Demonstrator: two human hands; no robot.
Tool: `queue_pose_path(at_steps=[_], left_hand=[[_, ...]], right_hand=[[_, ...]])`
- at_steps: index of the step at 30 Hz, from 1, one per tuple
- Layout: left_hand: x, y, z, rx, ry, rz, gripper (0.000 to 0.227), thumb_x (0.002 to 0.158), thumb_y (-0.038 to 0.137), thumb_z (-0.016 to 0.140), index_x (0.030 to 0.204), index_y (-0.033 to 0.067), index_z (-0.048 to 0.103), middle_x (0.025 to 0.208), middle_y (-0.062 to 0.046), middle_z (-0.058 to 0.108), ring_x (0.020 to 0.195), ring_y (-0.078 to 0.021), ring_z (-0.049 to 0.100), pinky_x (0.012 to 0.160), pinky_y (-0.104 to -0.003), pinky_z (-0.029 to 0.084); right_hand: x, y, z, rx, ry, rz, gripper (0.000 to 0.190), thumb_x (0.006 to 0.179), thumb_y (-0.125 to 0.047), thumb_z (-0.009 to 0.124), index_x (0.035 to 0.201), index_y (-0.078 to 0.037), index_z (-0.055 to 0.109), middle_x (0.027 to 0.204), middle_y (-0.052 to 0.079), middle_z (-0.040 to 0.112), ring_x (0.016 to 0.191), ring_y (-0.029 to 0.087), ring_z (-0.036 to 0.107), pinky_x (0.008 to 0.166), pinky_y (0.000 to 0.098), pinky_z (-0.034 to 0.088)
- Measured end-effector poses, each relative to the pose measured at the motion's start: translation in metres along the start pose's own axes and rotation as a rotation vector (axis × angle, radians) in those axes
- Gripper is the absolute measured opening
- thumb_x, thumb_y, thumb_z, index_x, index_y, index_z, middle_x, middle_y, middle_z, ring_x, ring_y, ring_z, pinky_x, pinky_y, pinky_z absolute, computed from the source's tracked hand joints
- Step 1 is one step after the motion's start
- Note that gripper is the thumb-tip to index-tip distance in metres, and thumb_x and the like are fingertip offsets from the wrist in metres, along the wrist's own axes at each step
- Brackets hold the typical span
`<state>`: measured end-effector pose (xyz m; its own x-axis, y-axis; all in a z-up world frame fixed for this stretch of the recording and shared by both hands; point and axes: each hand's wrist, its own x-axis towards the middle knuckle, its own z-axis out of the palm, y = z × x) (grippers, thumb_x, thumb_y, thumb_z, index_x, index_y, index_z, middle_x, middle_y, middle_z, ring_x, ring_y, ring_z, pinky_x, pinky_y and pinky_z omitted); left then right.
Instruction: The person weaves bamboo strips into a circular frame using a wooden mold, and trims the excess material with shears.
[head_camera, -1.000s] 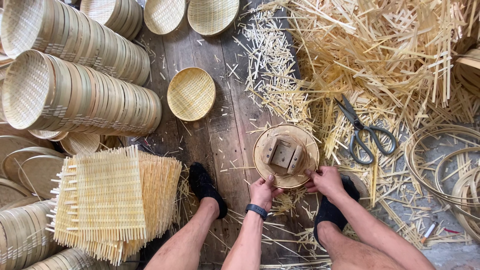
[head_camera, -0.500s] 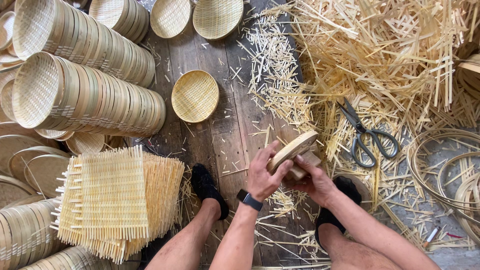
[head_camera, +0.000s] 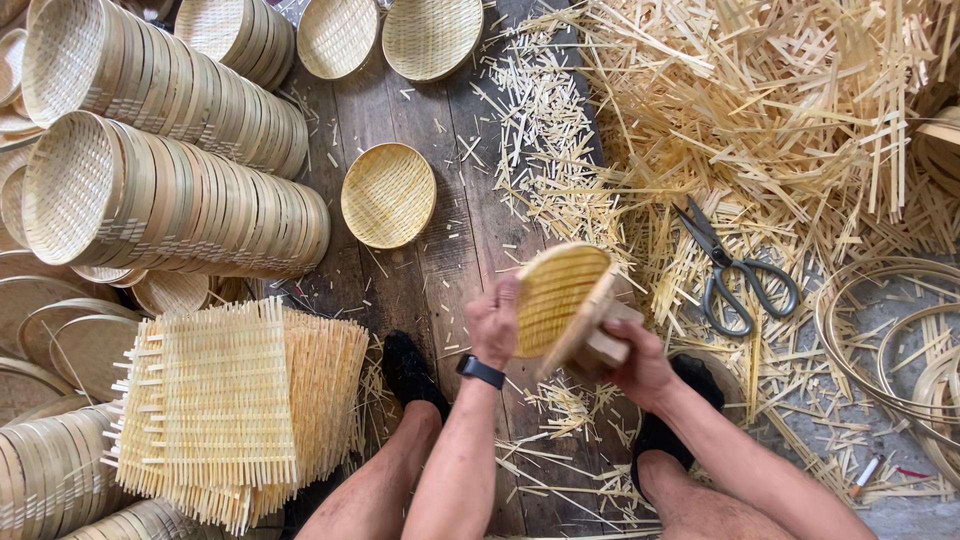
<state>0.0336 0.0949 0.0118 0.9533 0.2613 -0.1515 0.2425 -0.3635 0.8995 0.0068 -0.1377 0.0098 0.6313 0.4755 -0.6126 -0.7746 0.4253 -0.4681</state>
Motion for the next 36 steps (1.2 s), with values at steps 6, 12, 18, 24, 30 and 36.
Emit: queue_pose_path(at_steps=[6,12,18,24,30,36], left_hand=[[0.034,-0.069,-0.054,0.203,0.167,-0.306,0.062,0.094,0.064,0.050,0.120,0.0135,0.074,0.106,-0.009,0.078,0.095,-0.0232,0.075,0.079,-0.042,0.062],[0.029,-0.083,-0.008,0.630,0.304,0.054,0.058,0.100,0.055,0.054,0.130,0.0065,0.064,0.135,-0.018,0.065,0.130,-0.0323,0.058,0.110,-0.047,0.044],[-0.016,-0.053,0.104,0.810,0.028,0.322,0.066,0.091,0.039,0.065,0.135,-0.0083,0.054,0.149,-0.036,0.044,0.143,-0.0444,0.033,0.116,-0.053,0.021],[-0.037,-0.106,0.067,0.771,0.007,0.393,0.031,0.100,0.009,0.059,0.129,0.0045,0.065,0.141,-0.023,0.061,0.139,-0.0337,0.054,0.120,-0.049,0.038],[0.044,-0.132,-0.058,0.962,-0.009,0.748,0.030,0.099,0.001,0.051,0.118,0.0085,0.072,0.125,-0.017,0.072,0.123,-0.0299,0.066,0.112,-0.047,0.050],[0.148,-0.129,-0.131,1.003,0.216,0.380,0.026,0.100,0.003,0.054,0.117,0.0095,0.073,0.132,-0.014,0.069,0.127,-0.0303,0.063,0.114,-0.043,0.045]], right_hand=[[-0.027,0.016,-0.068,0.123,-0.184,-0.178,0.065,0.087,-0.047,0.064,0.126,0.004,0.058,0.093,0.019,0.072,0.083,0.031,0.074,0.063,0.0477,0.064],[-0.036,0.043,-0.105,0.165,-0.204,-0.244,0.057,0.094,-0.038,0.064,0.128,0.007,0.056,0.097,0.020,0.072,0.084,0.031,0.074,0.070,0.0447,0.065],[-0.035,0.076,-0.111,0.078,-0.111,-0.057,0.072,0.083,-0.031,0.069,0.141,0.004,0.045,0.113,0.020,0.065,0.102,0.028,0.069,0.089,0.0433,0.061],[-0.038,0.054,-0.085,-0.144,-0.108,-0.027,0.091,0.072,-0.025,0.074,0.151,-0.002,0.036,0.126,0.018,0.064,0.115,0.029,0.064,0.098,0.0428,0.053],[-0.022,0.080,-0.129,-0.074,-0.121,0.044,0.083,0.077,-0.026,0.071,0.148,0.001,0.038,0.121,0.023,0.062,0.110,0.033,0.066,0.097,0.0505,0.054],[-0.010,0.114,-0.192,0.155,0.072,0.146,0.076,0.084,-0.031,0.062,0.144,0.011,0.043,0.122,0.031,0.065,0.110,0.039,0.067,0.098,0.0510,0.051]])
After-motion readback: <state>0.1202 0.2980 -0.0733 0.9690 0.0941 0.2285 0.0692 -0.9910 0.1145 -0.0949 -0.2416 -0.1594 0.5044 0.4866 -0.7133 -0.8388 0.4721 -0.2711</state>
